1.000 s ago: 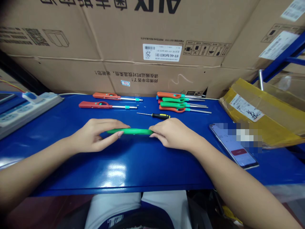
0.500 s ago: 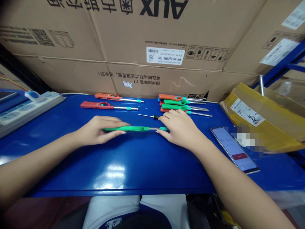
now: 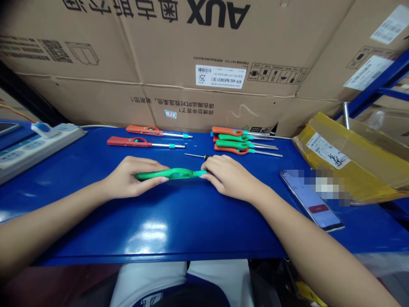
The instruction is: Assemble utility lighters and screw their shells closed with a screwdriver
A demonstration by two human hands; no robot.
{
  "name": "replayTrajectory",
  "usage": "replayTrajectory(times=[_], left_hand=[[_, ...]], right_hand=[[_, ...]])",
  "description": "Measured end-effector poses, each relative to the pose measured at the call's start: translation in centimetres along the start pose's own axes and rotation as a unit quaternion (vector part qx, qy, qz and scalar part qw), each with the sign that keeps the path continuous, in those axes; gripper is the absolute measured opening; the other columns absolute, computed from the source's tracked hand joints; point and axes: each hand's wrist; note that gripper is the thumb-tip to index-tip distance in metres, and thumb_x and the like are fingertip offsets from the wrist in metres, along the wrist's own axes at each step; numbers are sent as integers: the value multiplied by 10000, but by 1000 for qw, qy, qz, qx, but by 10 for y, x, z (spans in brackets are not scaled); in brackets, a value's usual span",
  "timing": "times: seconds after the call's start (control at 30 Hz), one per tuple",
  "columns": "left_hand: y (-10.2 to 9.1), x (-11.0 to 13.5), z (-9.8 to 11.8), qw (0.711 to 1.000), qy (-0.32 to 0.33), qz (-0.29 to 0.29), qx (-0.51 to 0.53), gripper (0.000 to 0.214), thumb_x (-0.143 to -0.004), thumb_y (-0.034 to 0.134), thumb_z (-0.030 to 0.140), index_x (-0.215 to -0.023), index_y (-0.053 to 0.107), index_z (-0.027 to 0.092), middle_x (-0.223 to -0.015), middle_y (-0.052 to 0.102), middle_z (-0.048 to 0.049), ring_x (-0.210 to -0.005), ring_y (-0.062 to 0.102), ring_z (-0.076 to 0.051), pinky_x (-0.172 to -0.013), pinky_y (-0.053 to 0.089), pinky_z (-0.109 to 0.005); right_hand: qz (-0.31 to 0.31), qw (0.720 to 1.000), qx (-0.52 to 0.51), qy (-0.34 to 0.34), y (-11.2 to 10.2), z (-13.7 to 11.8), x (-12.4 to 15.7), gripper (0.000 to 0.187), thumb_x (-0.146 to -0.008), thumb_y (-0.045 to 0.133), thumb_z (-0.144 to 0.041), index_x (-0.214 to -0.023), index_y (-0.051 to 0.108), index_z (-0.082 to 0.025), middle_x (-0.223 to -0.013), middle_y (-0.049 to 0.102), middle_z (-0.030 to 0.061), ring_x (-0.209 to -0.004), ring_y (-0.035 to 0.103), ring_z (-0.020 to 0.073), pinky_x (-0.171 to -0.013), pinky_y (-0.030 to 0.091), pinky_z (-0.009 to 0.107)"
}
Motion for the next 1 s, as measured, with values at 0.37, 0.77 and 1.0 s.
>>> replayTrajectory(times=[0.37,0.77,1.0], left_hand=[[17,1,6,996,-80,12,48,186,-918,717,269,-1021,792,133,-898,798,-67,-682,713,-129,-639,543,-196],[16,-2,14,935,-296,-45,189,307,-878,723,417,-908,811,124,-679,742,-41,-485,559,-94,-453,418,-182],[18,0,15,929,-299,-21,216,303,-888,715,403,-896,809,115,-668,749,-53,-455,548,-85,-429,416,-174]], right_hand=[[-18,998,35,-45,7,3,1,275,-1059,428,-268,-988,660,-138,-916,693,104,-831,616,235,-797,489,377],[67,992,36,-103,23,-1,4,263,-1052,469,-260,-1020,687,-116,-902,700,120,-816,630,221,-768,544,344],[117,986,43,-112,21,-3,6,203,-1026,516,-221,-1042,687,-112,-925,716,139,-846,647,237,-775,555,360]])
Point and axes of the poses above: each hand's wrist, its own x-axis away from the middle knuckle, its own y-axis out of the palm, z = x × y
